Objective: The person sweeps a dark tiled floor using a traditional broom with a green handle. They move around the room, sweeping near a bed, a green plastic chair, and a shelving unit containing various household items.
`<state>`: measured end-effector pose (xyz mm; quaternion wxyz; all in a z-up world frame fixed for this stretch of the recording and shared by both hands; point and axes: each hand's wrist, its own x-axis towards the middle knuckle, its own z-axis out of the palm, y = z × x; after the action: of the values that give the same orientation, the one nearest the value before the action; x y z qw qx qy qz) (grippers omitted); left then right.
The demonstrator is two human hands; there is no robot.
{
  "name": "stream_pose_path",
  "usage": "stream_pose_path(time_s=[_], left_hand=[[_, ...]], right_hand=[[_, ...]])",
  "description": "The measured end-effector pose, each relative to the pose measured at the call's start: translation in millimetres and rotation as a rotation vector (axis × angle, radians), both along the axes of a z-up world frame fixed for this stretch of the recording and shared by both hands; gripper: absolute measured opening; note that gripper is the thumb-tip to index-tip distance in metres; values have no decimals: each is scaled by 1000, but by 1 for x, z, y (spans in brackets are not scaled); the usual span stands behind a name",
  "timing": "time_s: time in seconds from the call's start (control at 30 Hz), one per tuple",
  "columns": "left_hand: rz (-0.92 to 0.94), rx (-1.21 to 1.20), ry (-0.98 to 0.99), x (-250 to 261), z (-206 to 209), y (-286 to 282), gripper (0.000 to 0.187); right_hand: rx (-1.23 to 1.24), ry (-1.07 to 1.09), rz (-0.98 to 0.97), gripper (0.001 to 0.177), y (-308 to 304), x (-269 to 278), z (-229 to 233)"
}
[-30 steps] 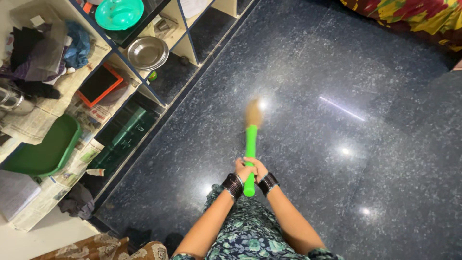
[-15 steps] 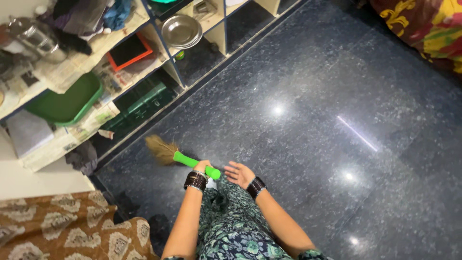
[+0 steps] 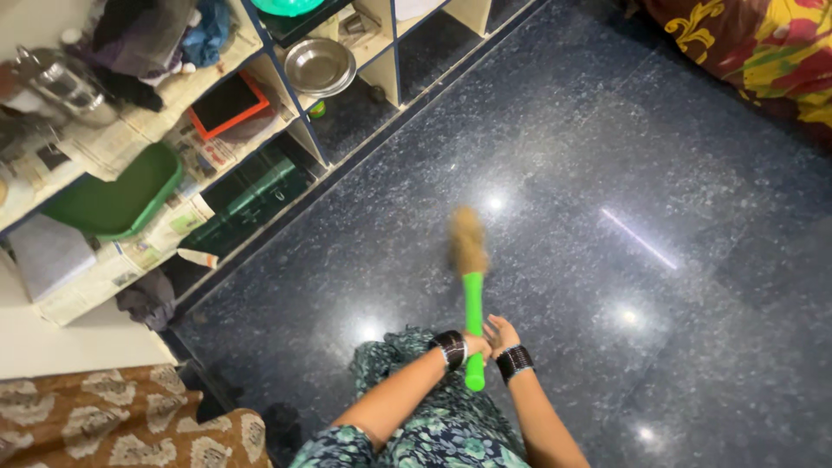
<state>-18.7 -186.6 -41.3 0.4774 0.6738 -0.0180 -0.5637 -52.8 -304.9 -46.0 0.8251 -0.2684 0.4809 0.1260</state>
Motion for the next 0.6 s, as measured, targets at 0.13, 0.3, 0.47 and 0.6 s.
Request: stream_pose_path(time_s=[0.13, 0.3, 0.47, 0.6], left_hand=[[70, -169, 176, 2, 1, 16, 27], [219, -317, 450, -11, 2, 55, 20], [440, -286, 195, -47, 2, 96, 12], [760, -279, 166, -66, 1, 126, 9]], right_hand=[[196, 46, -77, 54, 17, 2, 6], [190, 49, -23, 57, 31, 0, 12], [-15, -55, 266, 49, 55, -21, 8], [-9, -120, 376, 47, 72, -39, 4]])
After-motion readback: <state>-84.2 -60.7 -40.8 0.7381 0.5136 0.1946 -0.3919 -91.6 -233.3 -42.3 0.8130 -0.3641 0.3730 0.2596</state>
